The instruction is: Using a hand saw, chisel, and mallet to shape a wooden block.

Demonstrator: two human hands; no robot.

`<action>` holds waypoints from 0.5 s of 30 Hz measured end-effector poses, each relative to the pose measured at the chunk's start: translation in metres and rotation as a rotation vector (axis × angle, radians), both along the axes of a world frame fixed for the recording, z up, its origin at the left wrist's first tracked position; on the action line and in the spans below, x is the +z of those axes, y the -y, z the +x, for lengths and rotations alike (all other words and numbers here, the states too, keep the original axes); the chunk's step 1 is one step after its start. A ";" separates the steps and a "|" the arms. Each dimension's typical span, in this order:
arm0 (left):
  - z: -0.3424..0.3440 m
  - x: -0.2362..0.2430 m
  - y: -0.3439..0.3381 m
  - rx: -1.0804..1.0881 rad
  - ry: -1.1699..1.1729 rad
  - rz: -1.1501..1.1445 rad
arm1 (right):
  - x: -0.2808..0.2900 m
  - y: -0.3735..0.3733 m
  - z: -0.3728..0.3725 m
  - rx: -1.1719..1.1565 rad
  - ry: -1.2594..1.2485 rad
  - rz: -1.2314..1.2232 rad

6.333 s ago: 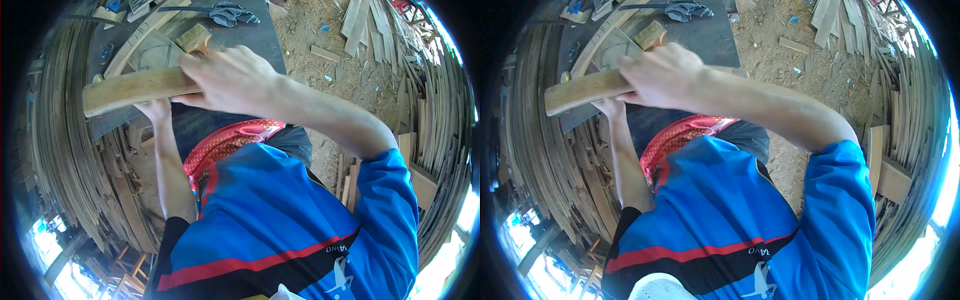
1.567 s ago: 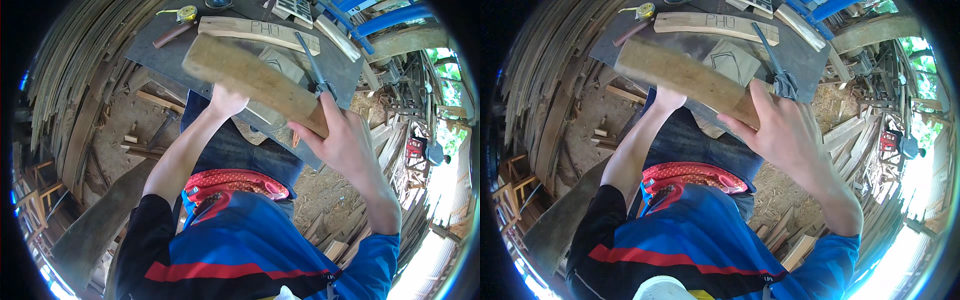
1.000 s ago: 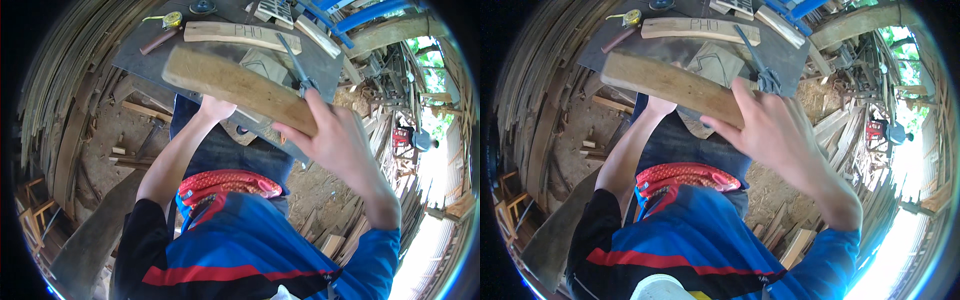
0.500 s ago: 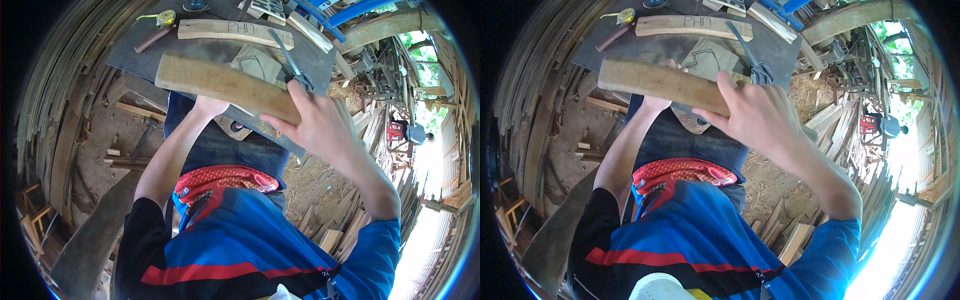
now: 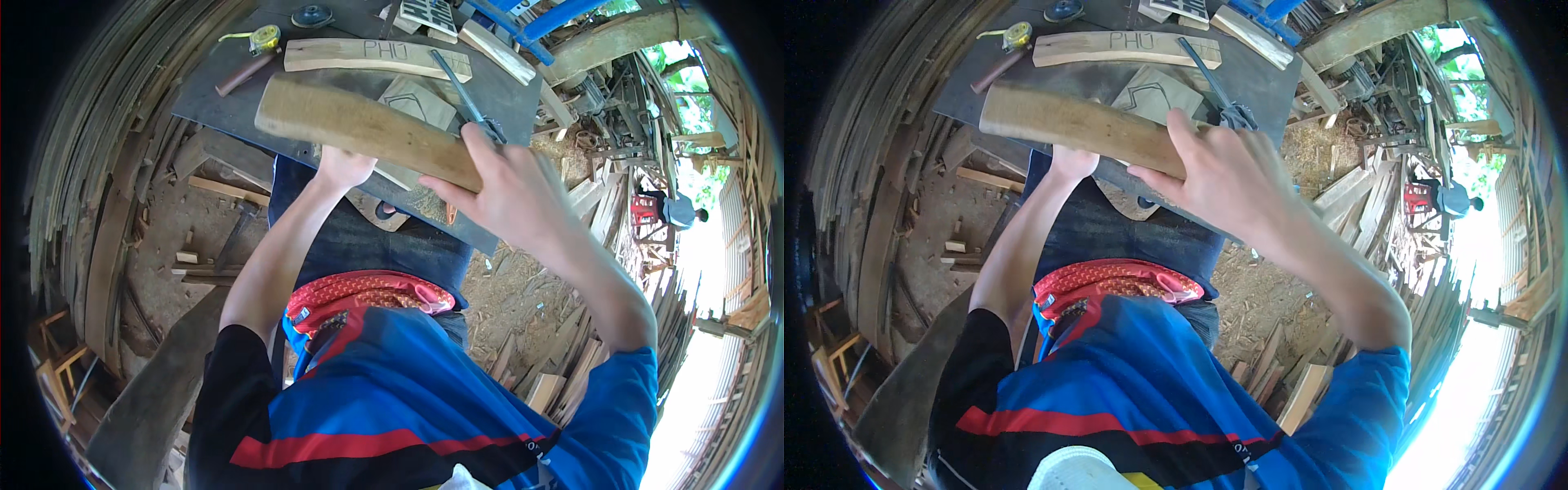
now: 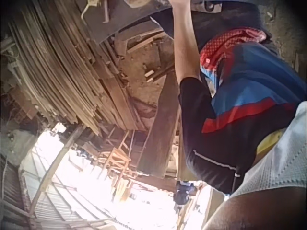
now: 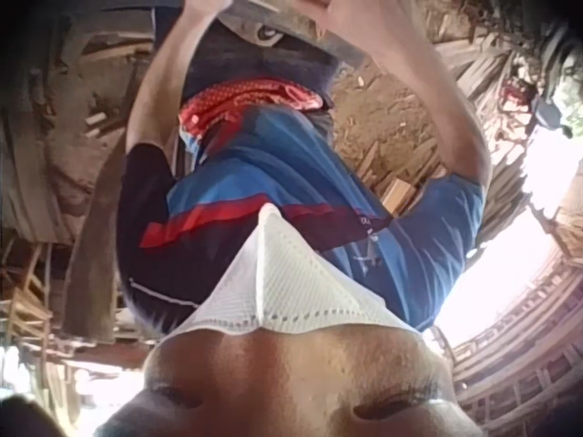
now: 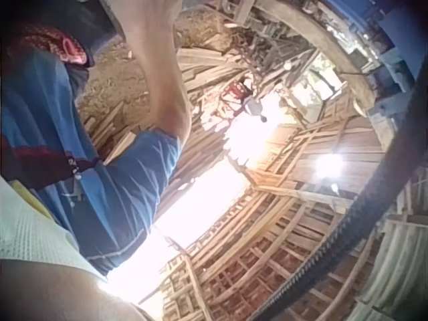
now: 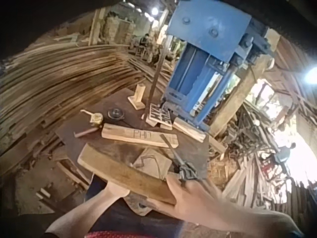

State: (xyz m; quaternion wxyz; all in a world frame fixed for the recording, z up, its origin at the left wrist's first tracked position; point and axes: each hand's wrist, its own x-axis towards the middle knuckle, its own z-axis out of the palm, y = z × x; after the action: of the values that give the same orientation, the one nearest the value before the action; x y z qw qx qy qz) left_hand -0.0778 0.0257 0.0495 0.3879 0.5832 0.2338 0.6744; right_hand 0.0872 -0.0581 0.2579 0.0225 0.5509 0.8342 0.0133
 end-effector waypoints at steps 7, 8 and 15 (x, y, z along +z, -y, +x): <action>-0.006 0.013 0.003 -0.245 -0.008 -0.192 | 0.007 -0.002 -0.007 -0.109 0.023 0.007; 0.002 0.021 0.010 -0.211 0.121 -0.198 | -0.002 -0.007 0.003 -0.032 0.041 0.106; -0.003 0.002 -0.002 -0.129 0.069 -0.031 | -0.009 0.000 -0.002 0.006 -0.034 0.060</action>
State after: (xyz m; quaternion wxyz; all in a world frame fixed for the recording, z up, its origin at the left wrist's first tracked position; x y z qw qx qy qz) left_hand -0.0812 0.0276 0.0511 0.4474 0.5672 0.1928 0.6640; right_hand 0.0853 -0.0578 0.2488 -0.0085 0.5490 0.8353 0.0292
